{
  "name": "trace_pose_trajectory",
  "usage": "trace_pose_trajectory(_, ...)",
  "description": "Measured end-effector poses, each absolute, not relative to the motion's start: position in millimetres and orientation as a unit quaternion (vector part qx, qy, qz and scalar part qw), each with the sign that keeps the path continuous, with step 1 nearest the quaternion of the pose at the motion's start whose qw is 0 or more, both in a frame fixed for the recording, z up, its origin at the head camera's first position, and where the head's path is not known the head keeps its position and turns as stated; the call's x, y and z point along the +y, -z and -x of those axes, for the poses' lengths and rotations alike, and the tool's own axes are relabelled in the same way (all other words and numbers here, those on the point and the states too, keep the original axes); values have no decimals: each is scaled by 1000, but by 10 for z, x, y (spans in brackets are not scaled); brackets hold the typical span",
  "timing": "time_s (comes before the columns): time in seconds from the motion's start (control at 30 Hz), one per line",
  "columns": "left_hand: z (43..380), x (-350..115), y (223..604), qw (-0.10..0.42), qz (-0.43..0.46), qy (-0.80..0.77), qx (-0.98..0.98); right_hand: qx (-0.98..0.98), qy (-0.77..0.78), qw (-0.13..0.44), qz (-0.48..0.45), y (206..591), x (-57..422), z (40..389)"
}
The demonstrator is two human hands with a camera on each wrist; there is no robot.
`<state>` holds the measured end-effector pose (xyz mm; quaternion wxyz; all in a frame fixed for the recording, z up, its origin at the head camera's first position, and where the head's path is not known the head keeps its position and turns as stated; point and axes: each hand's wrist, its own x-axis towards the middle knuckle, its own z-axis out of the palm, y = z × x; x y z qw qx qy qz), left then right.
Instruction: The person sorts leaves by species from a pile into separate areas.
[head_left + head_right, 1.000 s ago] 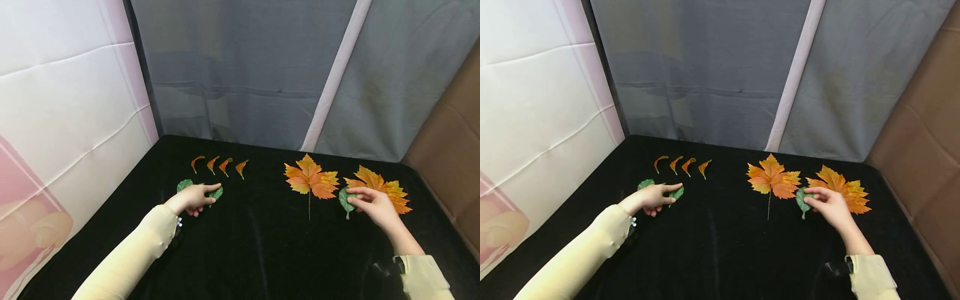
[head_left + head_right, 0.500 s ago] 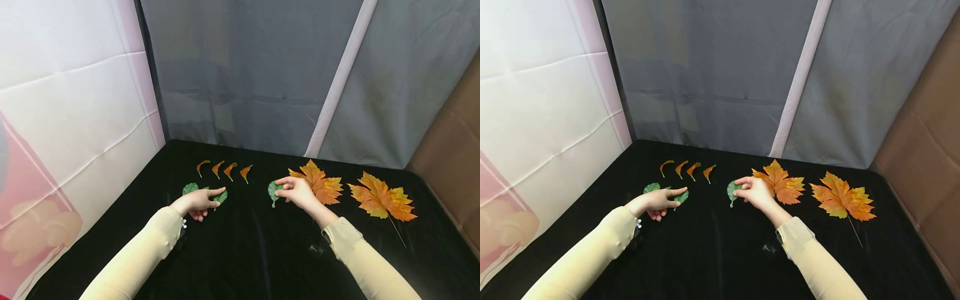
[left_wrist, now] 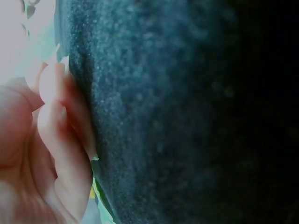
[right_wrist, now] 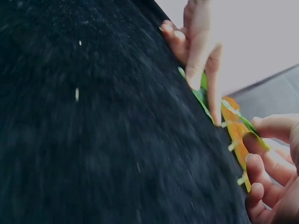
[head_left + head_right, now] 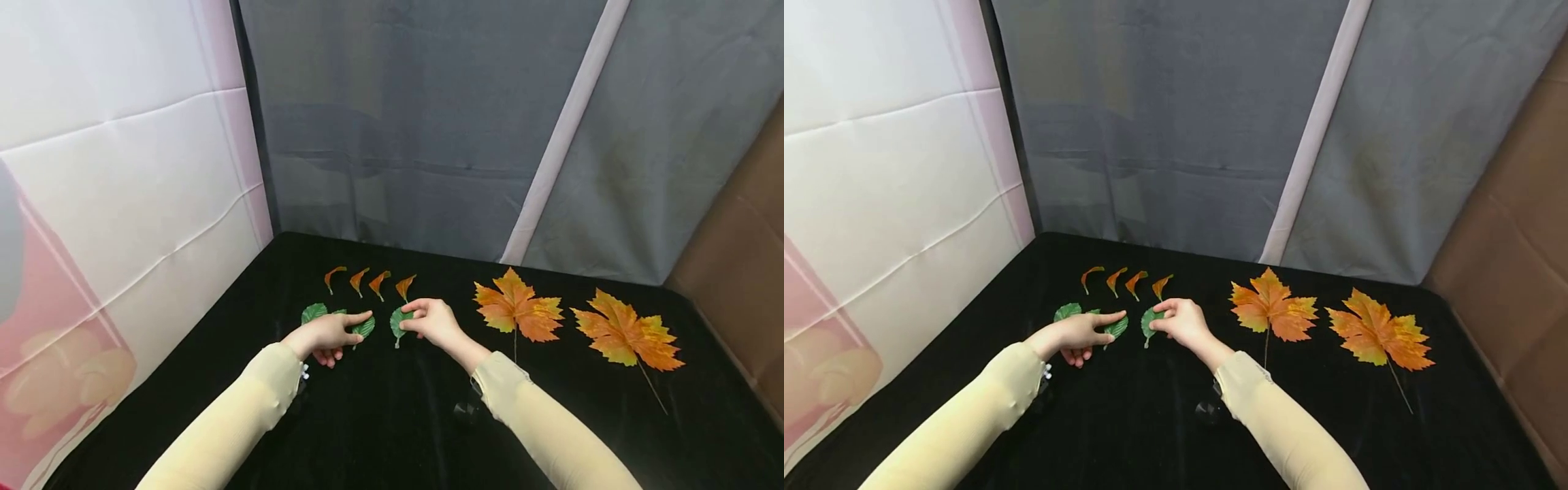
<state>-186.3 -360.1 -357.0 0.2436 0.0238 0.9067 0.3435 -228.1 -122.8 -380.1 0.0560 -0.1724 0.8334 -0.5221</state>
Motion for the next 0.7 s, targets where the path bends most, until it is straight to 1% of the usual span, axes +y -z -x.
trace_pose_trajectory(0.2,1862,-3615,3585,237,-19,-326,915,847,497,54,181,3873,-1470,2255)
trace_pose_trajectory(0.37,1868,-3595,3571,241,-21,-321,916,859,473,49,190,3926,-1521,2253)
trace_pose_trajectory(0.6,1861,-3605,3557,233,-21,-321,918,893,392,16,222,3926,-1538,2258)
trace_pose_trajectory(0.7,1866,-3603,3569,233,-21,-318,919,906,354,20,229,3933,-1538,2244)
